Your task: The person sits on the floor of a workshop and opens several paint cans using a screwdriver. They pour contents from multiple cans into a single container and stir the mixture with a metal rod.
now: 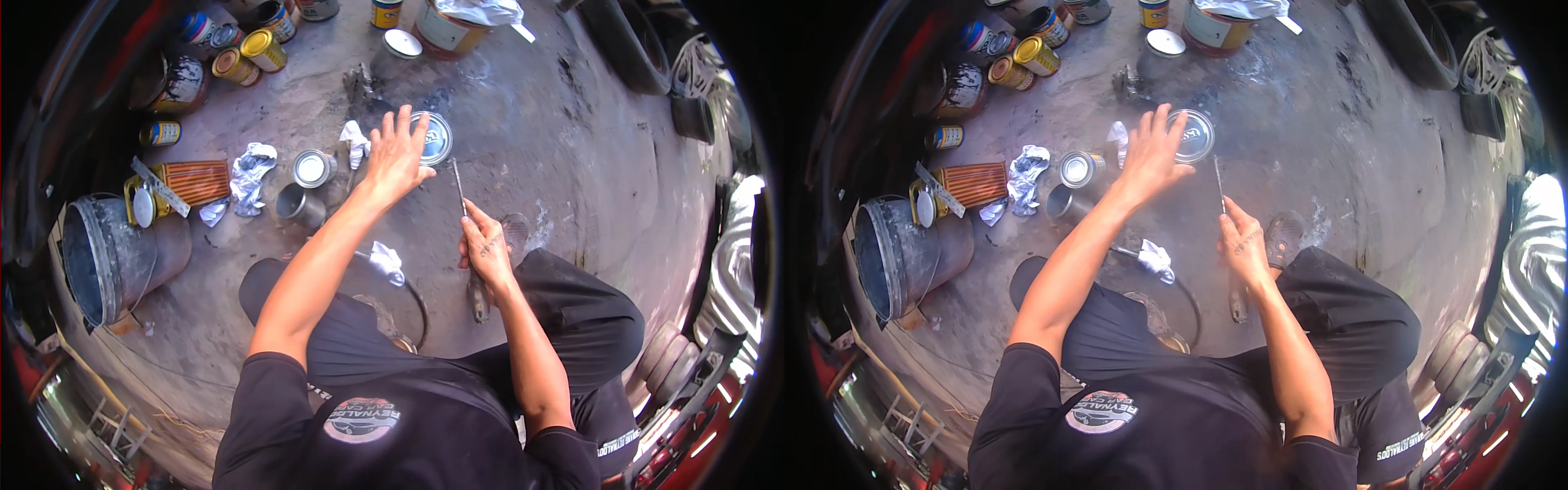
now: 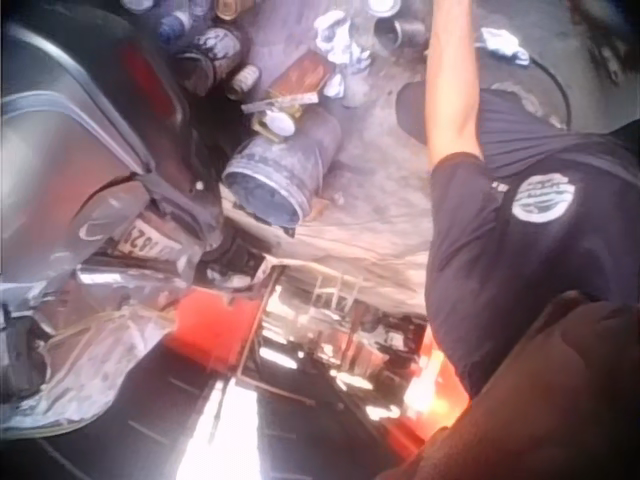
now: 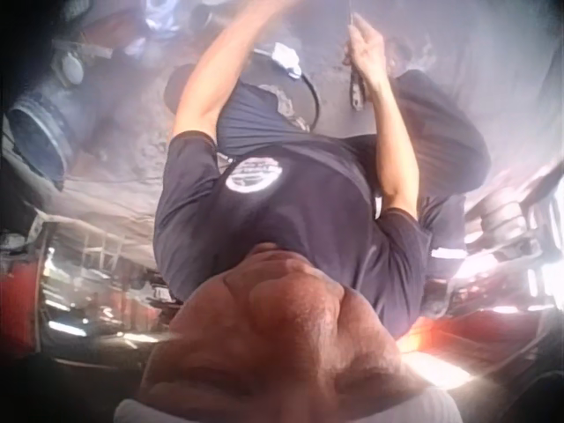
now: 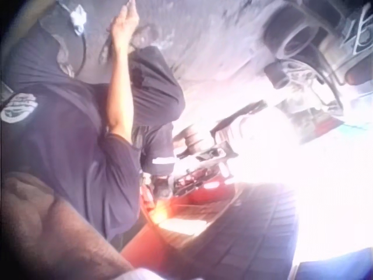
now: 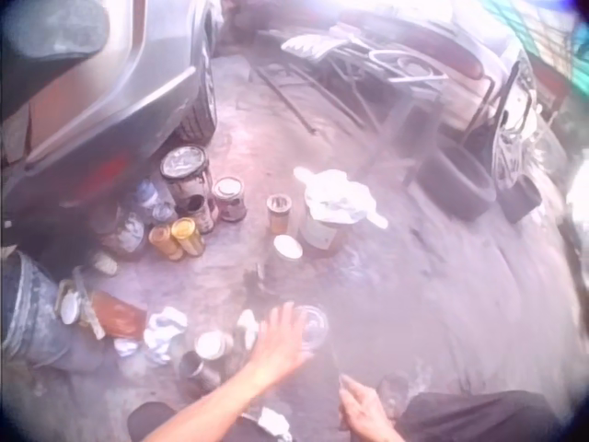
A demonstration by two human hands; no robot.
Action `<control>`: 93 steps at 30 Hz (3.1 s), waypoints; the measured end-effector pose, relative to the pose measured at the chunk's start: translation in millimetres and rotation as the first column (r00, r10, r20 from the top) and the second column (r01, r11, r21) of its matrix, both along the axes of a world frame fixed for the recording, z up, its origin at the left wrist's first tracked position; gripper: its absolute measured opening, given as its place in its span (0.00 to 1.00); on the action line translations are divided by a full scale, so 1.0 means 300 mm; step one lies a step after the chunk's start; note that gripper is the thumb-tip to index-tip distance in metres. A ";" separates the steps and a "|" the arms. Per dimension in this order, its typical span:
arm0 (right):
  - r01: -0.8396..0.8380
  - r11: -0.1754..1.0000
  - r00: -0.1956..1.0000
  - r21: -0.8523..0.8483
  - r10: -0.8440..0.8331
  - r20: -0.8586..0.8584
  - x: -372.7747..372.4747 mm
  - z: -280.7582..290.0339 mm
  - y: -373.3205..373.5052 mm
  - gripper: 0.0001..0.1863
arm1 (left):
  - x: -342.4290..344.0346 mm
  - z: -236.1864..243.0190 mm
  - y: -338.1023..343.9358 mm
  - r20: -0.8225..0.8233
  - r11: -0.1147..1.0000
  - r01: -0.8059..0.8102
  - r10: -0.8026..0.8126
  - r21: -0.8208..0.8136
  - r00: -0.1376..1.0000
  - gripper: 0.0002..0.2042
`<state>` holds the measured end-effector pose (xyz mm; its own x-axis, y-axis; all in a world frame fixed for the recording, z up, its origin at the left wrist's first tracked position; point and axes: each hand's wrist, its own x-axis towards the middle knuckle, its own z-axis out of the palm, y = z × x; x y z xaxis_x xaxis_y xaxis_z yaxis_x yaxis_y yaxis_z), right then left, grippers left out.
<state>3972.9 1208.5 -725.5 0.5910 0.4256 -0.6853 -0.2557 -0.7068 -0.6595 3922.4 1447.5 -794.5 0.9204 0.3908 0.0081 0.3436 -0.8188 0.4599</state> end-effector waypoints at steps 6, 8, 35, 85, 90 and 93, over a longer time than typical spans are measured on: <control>-0.061 0.998 0.998 0.010 0.061 0.005 0.048 -0.004 0.004 0.27 | 0.112 -0.025 0.003 -0.199 0.999 0.038 -0.039 -0.006 0.979 0.56; -0.084 0.996 0.996 0.012 0.084 0.009 0.066 0.002 0.016 0.27 | 0.113 -0.031 0.008 -0.209 0.999 0.047 -0.047 -0.004 0.977 0.56; -0.164 0.929 0.976 0.333 0.201 -0.079 -0.074 0.019 0.205 0.29 | -0.170 -0.063 0.270 0.042 0.070 -0.021 0.790 -0.997 0.611 0.13; -0.292 0.955 0.857 -0.044 0.282 0.432 -0.011 -0.374 -0.111 0.37 | 0.059 -0.112 0.018 0.067 0.992 0.126 -0.126 0.003 0.990 0.56; -0.121 0.993 0.947 0.010 0.113 0.300 -0.065 -0.265 -0.049 0.30 | 0.062 -0.120 0.018 0.066 0.992 0.128 -0.126 -0.024 0.990 0.56; -0.047 0.999 0.971 0.020 0.041 0.236 -0.041 -0.233 -0.015 0.28 | 0.056 -0.151 0.027 0.143 0.989 0.127 -0.116 -0.070 0.983 0.59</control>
